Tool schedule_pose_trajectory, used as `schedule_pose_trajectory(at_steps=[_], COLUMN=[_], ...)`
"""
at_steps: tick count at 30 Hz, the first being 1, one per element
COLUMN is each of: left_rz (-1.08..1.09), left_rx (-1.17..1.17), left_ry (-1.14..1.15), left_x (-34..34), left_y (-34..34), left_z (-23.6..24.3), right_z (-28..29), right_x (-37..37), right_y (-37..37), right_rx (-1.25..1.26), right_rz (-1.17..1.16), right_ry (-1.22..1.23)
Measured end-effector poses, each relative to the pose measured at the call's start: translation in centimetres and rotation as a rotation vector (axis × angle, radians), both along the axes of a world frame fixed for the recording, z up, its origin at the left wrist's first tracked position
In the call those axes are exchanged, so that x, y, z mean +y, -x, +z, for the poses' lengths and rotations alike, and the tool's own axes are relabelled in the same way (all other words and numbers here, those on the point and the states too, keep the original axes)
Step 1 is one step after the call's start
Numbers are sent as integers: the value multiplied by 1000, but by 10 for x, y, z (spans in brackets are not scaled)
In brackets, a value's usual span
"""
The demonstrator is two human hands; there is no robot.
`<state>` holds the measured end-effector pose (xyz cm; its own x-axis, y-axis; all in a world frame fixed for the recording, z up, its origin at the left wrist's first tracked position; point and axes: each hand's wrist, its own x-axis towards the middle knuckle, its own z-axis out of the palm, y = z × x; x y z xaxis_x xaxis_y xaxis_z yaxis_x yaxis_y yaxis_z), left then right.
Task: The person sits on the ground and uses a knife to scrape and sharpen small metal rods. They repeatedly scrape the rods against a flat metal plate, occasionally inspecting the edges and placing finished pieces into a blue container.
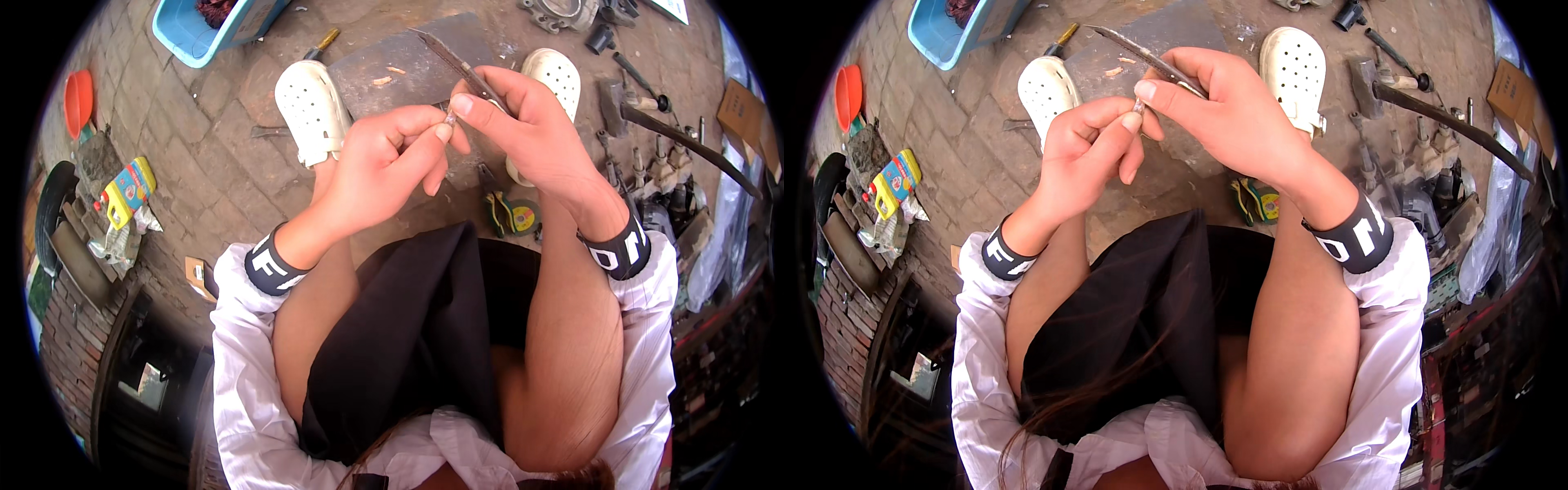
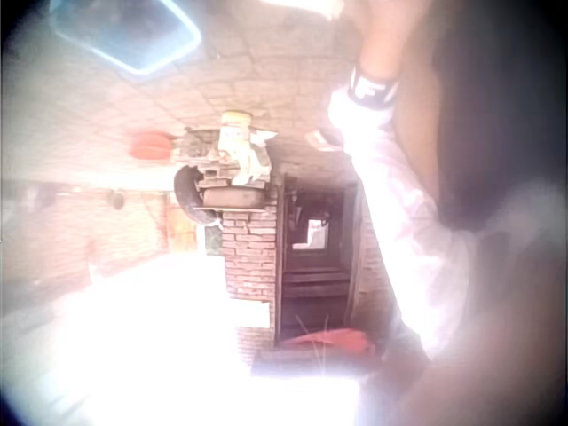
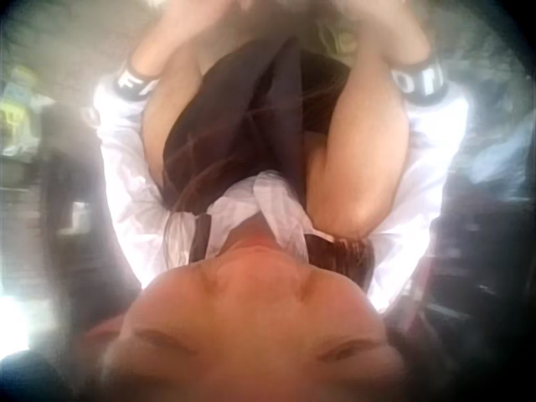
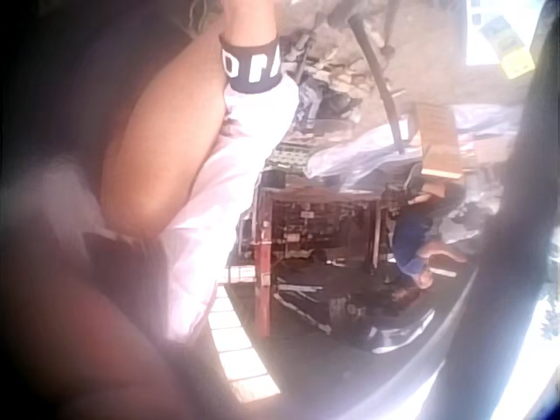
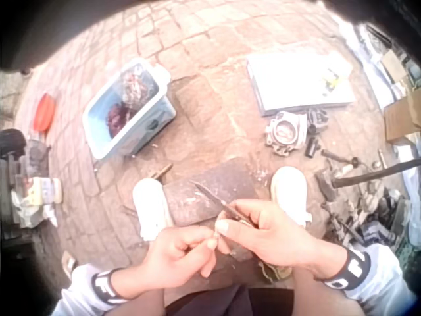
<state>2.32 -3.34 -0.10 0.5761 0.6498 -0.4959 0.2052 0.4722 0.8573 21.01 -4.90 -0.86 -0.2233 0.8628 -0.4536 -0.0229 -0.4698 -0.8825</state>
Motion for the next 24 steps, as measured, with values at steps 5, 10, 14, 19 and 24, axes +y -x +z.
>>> schedule_pose_trajectory(at_steps=[5,10,14,19,24], left_rz=[14,17,46,43,-17], left_rx=[-42,-52,-60,-27,-29], left_ry=[156,189,188,209,238], left_x=[9,6,4,5,11], left_y=[-5,0,-1,-1,-1], left_z=[-2,-14,-18,-16,-10], right_z=[-8,-11,-12,-13,-13], right_x=[-1,-3,-4,-5,-6], right_y=[0,3,4,6,5], right_rx=[-37,-125,-98,-82,-97], right_rz=[-76,-77,-123,-145,-87], right_ry=[-49,-65,-71,-51,-67])
